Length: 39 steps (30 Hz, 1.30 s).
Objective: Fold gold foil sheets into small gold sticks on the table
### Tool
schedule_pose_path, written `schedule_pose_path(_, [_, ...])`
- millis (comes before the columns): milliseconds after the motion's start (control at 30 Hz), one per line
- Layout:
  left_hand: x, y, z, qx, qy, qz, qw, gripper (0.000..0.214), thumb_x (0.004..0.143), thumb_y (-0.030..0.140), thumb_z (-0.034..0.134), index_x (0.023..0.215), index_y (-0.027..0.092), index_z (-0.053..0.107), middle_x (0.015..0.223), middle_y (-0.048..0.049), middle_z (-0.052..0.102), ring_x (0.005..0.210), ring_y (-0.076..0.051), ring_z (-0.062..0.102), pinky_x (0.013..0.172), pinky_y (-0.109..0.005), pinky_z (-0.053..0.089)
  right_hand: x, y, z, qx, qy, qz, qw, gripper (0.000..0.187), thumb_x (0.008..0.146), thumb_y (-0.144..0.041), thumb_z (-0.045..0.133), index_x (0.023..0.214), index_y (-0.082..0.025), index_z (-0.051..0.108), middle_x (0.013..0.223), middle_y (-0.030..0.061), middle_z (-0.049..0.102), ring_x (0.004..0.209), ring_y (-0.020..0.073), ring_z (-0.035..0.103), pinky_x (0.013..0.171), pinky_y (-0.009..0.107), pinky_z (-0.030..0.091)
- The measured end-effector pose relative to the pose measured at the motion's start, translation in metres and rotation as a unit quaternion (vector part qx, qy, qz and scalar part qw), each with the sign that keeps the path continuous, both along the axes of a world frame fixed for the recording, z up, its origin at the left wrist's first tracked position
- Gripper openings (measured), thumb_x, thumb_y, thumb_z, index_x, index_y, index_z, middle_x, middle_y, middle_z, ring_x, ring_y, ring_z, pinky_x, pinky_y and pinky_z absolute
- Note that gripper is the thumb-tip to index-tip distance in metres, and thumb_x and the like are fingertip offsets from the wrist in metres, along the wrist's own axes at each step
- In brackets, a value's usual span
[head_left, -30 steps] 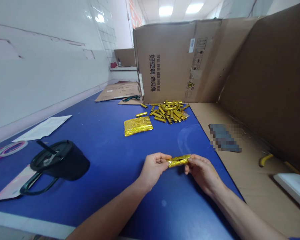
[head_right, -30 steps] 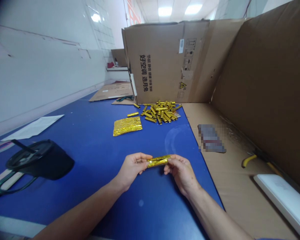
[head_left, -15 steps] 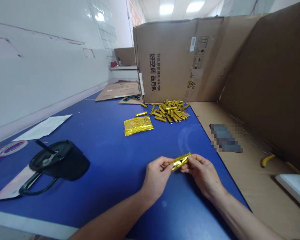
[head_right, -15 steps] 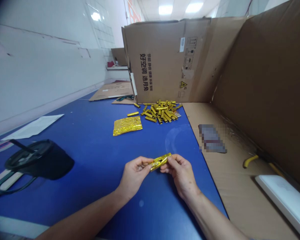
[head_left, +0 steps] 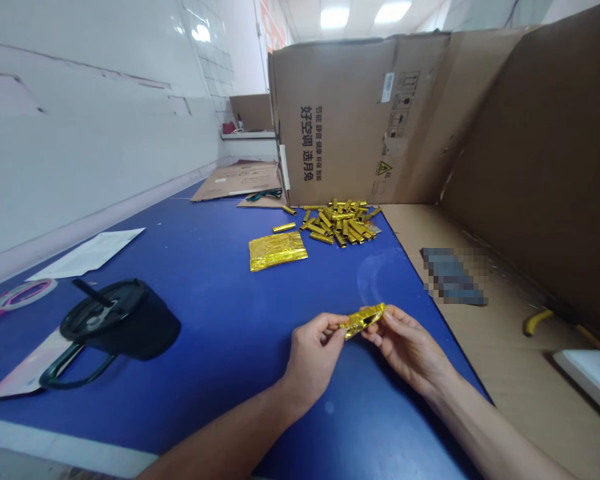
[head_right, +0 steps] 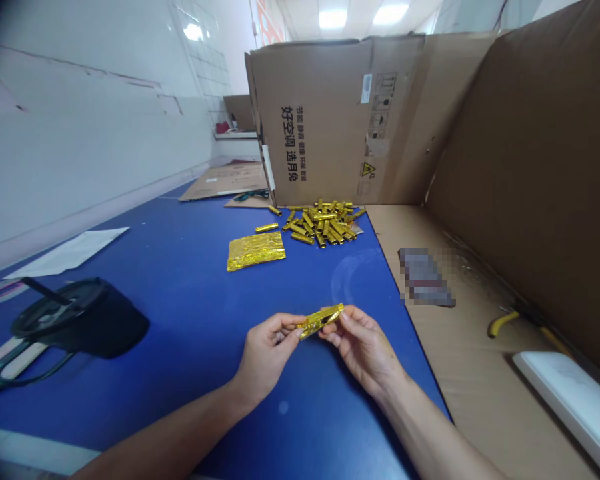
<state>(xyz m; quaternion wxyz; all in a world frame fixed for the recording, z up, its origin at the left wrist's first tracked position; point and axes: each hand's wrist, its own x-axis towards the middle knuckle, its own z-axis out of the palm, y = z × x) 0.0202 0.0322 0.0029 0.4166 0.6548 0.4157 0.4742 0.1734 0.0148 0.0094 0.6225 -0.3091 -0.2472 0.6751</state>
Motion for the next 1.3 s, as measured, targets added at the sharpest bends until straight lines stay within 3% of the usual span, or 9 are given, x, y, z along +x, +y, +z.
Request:
schedule_pose_path(300, [0.004, -0.006, -0.006, 0.007, 0.019, 0.004, 1.0, 0.014, 0.07, 0.015, 0.052, 0.08, 0.015, 0.062, 0.072, -0.0016, 0.065, 0.059, -0.01, 0.057, 0.055, -0.019, 0.045, -0.008, -0.003, -0.004, -0.019, -0.083, -0.084, 0.993, 0.014, 0.065, -0.025, 0.065, 0.065, -0.014, 0.057, 0.051, 0.001, 0.061, 0.046, 0.0094, 0.055, 0.052, 0.021, 0.045])
schedule_pose_path(467, [0.006, -0.009, -0.007, 0.0, 0.047, -0.005, 0.999, 0.013, 0.071, 0.015, 0.051, 0.077, 0.015, 0.062, 0.068, -0.0003, 0.063, 0.052, -0.009, 0.053, 0.05, -0.017, 0.041, -0.01, -0.002, -0.007, -0.023, -0.129, -0.155, 0.979, 0.024, 0.062, -0.023, 0.066, 0.08, -0.017, 0.052, 0.045, -0.0051, 0.056, 0.038, 0.0101, 0.053, 0.044, 0.02, 0.042])
schedule_pose_path(567, [0.006, -0.009, -0.009, -0.012, 0.043, -0.01, 0.999, 0.013, 0.071, 0.015, 0.05, 0.077, 0.015, 0.061, 0.068, -0.0003, 0.063, 0.052, -0.008, 0.052, 0.049, -0.017, 0.041, -0.008, -0.001, -0.009, -0.034, -0.152, -0.15, 0.976, 0.028, 0.064, -0.024, 0.064, 0.087, -0.016, 0.051, 0.044, -0.0045, 0.056, 0.037, 0.01, 0.052, 0.042, 0.02, 0.041])
schedule_pose_path(767, [0.007, -0.006, -0.011, -0.035, 0.029, -0.023, 0.999, 0.014, 0.072, 0.016, 0.048, 0.079, 0.014, 0.06, 0.07, -0.0019, 0.062, 0.055, -0.009, 0.053, 0.052, -0.019, 0.042, -0.006, -0.001, -0.011, -0.061, -0.181, -0.116, 0.975, 0.017, 0.065, -0.026, 0.062, 0.07, -0.014, 0.051, 0.044, -0.0006, 0.058, 0.036, 0.0101, 0.052, 0.035, 0.018, 0.039])
schedule_pose_path(1067, [0.006, -0.009, -0.005, -0.07, 0.018, -0.066, 0.995, 0.019, 0.071, 0.017, 0.048, 0.086, 0.013, 0.057, 0.063, 0.0005, 0.056, 0.05, -0.007, 0.047, 0.048, -0.018, 0.037, -0.005, 0.001, -0.011, -0.055, -0.164, -0.107, 0.979, 0.016, 0.066, -0.025, 0.062, 0.07, -0.015, 0.05, 0.047, -0.0012, 0.058, 0.037, 0.0098, 0.053, 0.037, 0.019, 0.04])
schedule_pose_path(1300, [0.001, -0.003, 0.0, -0.044, 0.097, -0.005, 0.994, 0.012, 0.068, 0.027, 0.055, 0.072, 0.016, 0.056, 0.059, 0.0027, 0.048, 0.053, -0.008, 0.043, 0.048, -0.017, 0.035, -0.006, -0.002, -0.011, -0.026, -0.215, -0.091, 0.972, 0.016, 0.069, -0.029, 0.058, 0.072, -0.015, 0.051, 0.044, -0.0024, 0.057, 0.035, 0.0088, 0.05, 0.036, 0.018, 0.038])
